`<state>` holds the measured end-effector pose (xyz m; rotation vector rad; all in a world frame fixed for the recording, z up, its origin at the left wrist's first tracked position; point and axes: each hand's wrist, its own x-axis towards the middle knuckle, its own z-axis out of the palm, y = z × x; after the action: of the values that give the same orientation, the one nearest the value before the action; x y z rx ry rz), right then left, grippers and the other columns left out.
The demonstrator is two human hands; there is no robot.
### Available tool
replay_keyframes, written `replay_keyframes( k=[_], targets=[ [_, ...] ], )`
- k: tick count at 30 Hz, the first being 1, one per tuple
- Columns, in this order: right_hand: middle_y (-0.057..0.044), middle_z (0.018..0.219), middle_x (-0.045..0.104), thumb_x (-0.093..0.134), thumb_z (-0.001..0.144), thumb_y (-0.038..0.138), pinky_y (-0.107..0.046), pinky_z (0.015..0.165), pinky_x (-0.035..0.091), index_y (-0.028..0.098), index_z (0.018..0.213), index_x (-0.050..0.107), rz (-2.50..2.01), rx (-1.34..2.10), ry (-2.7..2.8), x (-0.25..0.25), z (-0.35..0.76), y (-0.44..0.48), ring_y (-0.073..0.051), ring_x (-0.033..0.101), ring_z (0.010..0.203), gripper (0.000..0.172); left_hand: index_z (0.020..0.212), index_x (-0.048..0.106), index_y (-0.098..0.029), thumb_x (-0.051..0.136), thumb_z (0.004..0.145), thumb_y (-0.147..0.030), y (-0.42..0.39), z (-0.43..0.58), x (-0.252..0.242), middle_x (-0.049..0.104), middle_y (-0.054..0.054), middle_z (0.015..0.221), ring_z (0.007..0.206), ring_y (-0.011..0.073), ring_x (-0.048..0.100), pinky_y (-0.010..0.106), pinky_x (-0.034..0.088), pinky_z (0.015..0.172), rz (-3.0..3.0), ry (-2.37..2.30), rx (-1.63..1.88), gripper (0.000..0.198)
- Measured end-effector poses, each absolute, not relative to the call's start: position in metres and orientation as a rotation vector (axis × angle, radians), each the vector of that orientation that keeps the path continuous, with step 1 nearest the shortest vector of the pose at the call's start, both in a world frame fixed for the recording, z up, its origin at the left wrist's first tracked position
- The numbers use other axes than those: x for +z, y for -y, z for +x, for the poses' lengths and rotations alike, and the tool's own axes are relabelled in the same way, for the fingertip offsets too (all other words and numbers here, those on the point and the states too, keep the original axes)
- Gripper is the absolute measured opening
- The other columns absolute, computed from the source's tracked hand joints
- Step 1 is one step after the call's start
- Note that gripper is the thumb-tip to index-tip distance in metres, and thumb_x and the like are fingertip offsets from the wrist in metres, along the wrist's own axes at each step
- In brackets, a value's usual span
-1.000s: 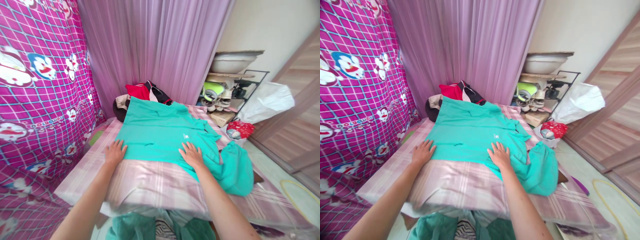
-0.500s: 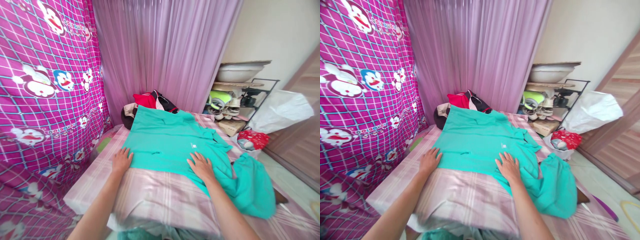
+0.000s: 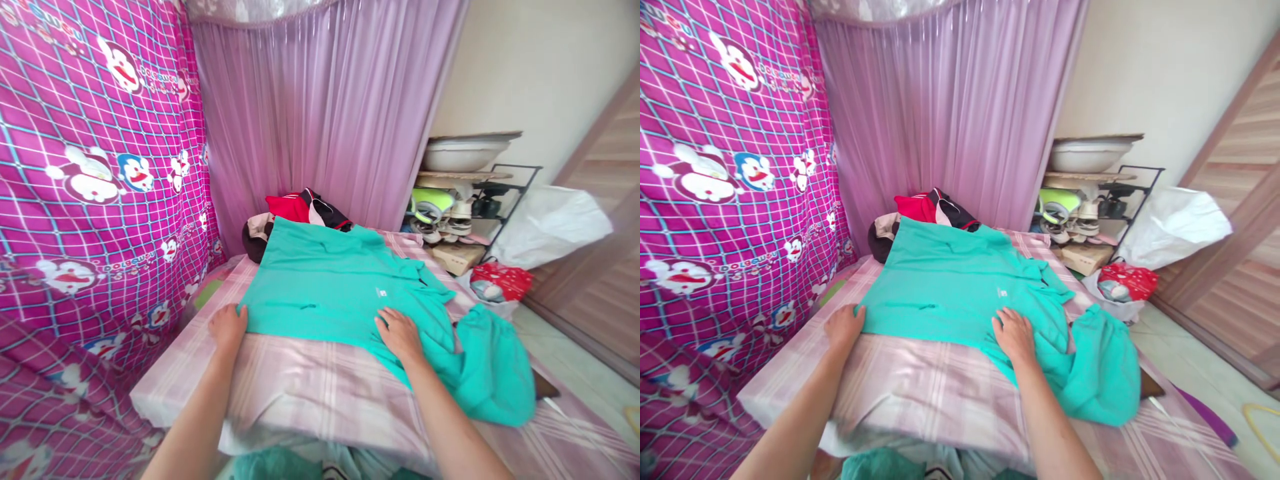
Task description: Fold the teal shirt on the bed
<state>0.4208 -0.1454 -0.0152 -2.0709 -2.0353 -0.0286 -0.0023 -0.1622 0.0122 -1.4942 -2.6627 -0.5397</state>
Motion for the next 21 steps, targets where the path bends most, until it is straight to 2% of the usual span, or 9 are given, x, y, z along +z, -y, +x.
replay_keyframes(
  k=[15, 21],
  targets=[
    [-0.008, 0.144, 0.059, 0.039, 0.099, 0.035, -0.045, 0.116, 0.031, 0.023, 0.130, 0.067, -2.029, -0.026, 2.003, -0.0205, 0.4244, 0.1430, -0.026, 0.049, 0.136, 0.043, 0.128, 0.063, -0.012, 0.035, 0.093, -0.043, 0.1617, -0.0025, 0.0124, 0.066, 0.020, 0.130, 0.124, 0.0345, 0.057, 0.049, 0.042, 0.102, -1.543, 2.652, -0.511, 0.054],
    [-0.010, 0.141, 0.061, 0.035, 0.101, 0.032, -0.035, 0.115, 0.034, 0.018, 0.132, 0.065, -2.016, -0.002, 1.977, -0.0128, 0.4246, 0.1440, -0.021, 0.053, 0.132, 0.046, 0.129, 0.062, -0.010, 0.035, 0.092, -0.044, 0.1614, -0.0037, 0.0151, 0.064, 0.022, 0.132, 0.124, 0.0363, 0.057, 0.051, 0.041, 0.102, -1.573, 2.656, -0.525, 0.057]
  ],
)
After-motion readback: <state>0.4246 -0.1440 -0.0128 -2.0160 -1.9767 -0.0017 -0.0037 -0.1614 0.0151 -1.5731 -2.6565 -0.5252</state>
